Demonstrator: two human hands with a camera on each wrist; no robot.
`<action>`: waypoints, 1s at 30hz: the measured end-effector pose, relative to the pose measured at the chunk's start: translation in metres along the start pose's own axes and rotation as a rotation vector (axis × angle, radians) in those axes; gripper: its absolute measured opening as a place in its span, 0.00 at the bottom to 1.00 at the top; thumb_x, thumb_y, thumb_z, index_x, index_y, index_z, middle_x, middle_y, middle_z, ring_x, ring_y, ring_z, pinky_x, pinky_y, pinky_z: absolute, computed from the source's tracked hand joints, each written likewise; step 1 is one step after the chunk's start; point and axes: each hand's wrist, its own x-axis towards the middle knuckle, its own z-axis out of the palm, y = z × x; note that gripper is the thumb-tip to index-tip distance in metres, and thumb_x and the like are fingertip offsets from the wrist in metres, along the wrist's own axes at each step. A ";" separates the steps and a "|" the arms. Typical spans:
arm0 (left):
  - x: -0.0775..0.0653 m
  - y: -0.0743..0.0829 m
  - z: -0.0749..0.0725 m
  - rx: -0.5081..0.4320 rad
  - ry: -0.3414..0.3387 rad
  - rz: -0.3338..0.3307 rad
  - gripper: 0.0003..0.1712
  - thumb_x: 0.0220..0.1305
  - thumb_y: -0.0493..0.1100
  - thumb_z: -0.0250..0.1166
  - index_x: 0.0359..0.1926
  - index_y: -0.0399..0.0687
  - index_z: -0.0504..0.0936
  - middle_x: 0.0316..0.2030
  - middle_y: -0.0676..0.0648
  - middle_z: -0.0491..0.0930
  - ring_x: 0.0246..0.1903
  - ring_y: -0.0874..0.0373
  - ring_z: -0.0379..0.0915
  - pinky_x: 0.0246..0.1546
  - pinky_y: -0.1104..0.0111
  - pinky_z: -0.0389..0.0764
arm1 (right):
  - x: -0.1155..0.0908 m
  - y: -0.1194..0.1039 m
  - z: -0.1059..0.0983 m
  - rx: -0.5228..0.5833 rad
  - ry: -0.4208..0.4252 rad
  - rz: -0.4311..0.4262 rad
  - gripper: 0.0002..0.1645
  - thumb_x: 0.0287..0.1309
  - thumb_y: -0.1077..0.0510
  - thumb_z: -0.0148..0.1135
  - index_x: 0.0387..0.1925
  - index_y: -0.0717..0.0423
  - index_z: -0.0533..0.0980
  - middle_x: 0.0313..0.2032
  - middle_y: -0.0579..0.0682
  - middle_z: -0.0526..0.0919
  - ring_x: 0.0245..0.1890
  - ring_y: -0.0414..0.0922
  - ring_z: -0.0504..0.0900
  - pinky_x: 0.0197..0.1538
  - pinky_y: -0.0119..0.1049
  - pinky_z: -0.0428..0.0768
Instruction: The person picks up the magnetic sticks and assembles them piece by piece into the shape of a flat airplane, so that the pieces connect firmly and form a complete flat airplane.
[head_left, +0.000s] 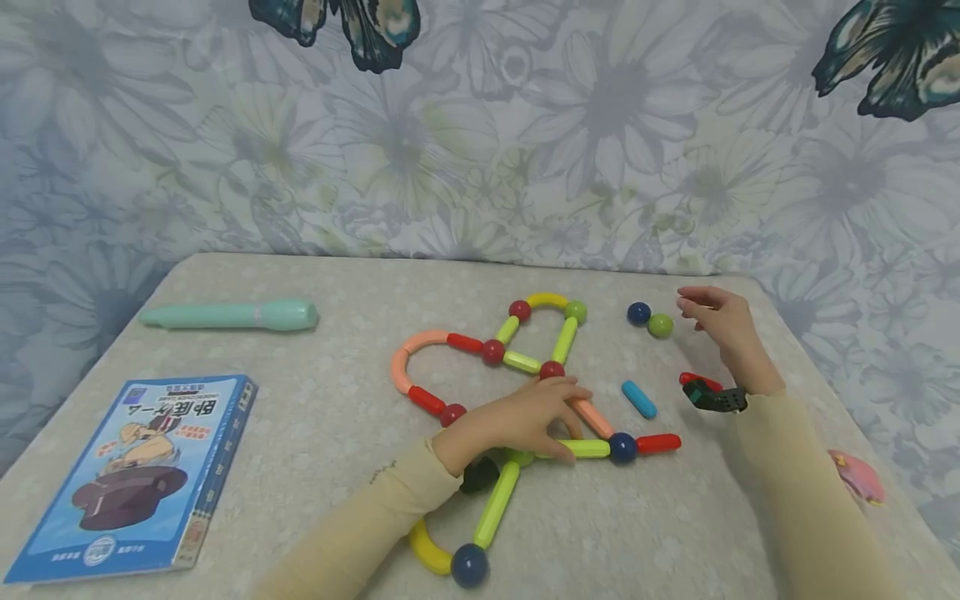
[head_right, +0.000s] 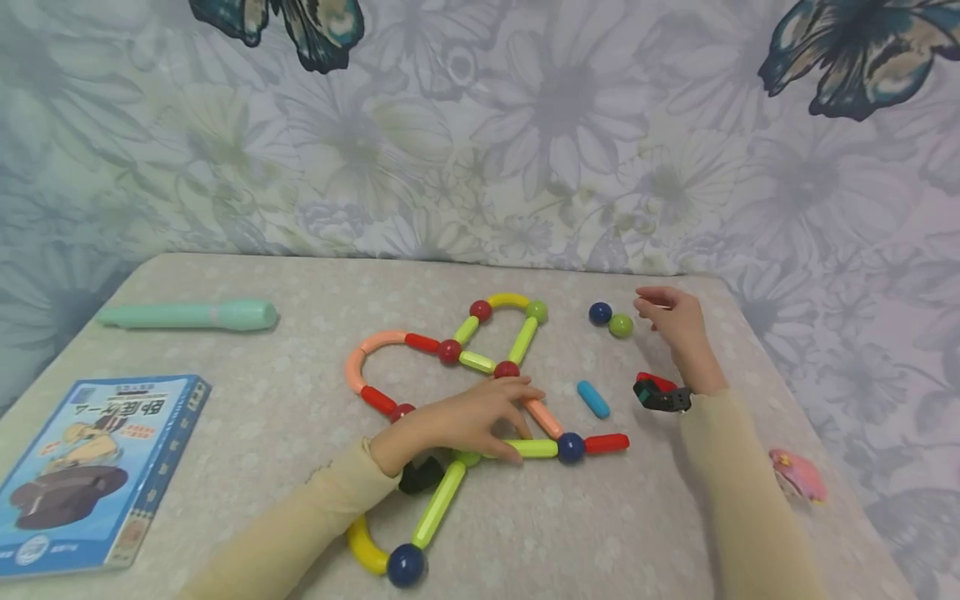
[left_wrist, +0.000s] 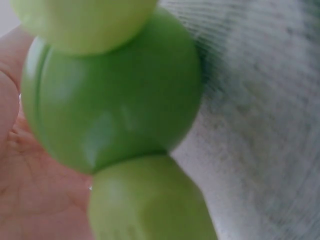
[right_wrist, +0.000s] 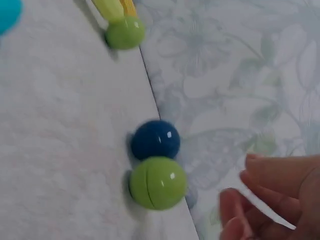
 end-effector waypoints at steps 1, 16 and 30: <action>0.000 0.001 0.001 -0.005 -0.002 -0.001 0.16 0.53 0.51 0.71 0.45 0.55 0.86 0.66 0.53 0.61 0.68 0.57 0.41 0.64 0.56 0.46 | 0.003 0.002 -0.002 -0.018 -0.018 0.013 0.33 0.66 0.45 0.51 0.62 0.66 0.65 0.55 0.62 0.69 0.49 0.58 0.67 0.48 0.46 0.69; 0.000 -0.003 0.000 -0.056 -0.009 0.012 0.16 0.54 0.49 0.71 0.44 0.52 0.85 0.67 0.51 0.59 0.69 0.56 0.39 0.63 0.63 0.51 | -0.002 0.010 0.003 -0.296 -0.142 -0.029 0.31 0.62 0.46 0.58 0.58 0.65 0.69 0.54 0.65 0.72 0.53 0.60 0.68 0.51 0.55 0.69; 0.001 -0.004 0.000 -0.042 -0.014 -0.014 0.16 0.54 0.49 0.71 0.45 0.53 0.85 0.67 0.52 0.58 0.69 0.55 0.37 0.63 0.62 0.51 | -0.135 0.037 0.009 0.015 -0.189 0.090 0.33 0.64 0.47 0.55 0.61 0.67 0.66 0.51 0.57 0.75 0.40 0.32 0.74 0.39 0.30 0.76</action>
